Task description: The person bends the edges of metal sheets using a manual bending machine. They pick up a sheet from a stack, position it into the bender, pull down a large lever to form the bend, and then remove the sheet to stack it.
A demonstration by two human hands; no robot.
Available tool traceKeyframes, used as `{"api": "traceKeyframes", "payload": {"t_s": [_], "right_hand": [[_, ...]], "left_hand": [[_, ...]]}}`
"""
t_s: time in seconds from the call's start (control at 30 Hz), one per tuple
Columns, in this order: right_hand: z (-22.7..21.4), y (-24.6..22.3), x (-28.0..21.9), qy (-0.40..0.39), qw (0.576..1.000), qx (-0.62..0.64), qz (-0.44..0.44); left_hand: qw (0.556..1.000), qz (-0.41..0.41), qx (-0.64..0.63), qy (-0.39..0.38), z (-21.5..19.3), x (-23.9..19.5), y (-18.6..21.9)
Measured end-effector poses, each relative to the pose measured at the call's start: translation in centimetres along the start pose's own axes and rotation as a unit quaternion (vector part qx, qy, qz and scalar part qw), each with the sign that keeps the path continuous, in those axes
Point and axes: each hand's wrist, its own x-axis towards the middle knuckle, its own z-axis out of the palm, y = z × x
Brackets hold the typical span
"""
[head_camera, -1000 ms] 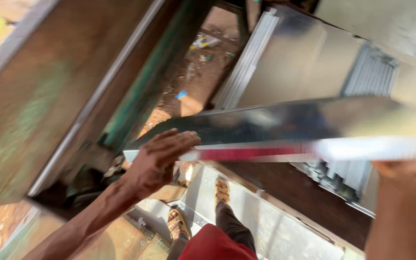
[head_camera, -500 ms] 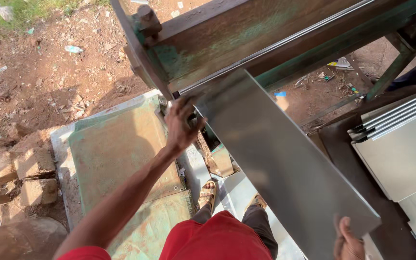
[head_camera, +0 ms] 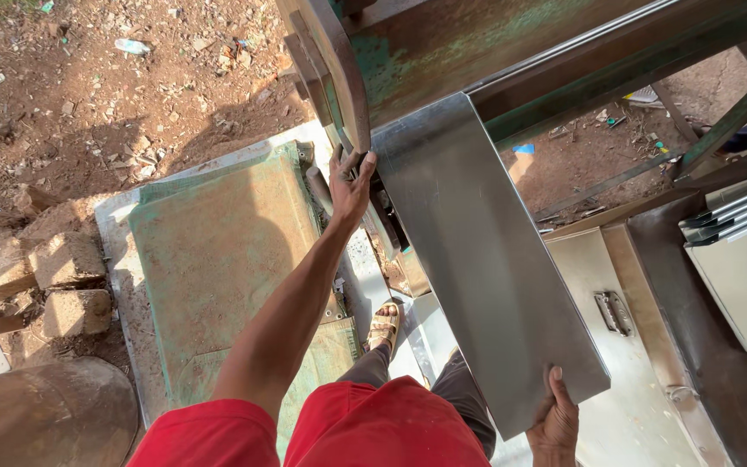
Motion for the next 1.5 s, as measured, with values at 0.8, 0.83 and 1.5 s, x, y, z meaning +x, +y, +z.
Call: {"api": "traceKeyframes", "payload": {"t_s": [0.8,0.83,1.5], "right_hand": [[0.0,0.5,0.1,0.029,0.999,0.001,-0.045],[0.2,0.4,0.1,0.025,0.999,0.002,-0.046],[-0.8,0.4,1.7,0.017,0.997,0.008,-0.071]], "left_hand": [[0.993,-0.014,-0.12,0.015,0.4,0.6,-0.9],[0.993,-0.018,-0.112,0.015,0.4,0.6,-1.0],[0.998,-0.023,-0.05,0.004,0.0,0.9,-1.7]]}}
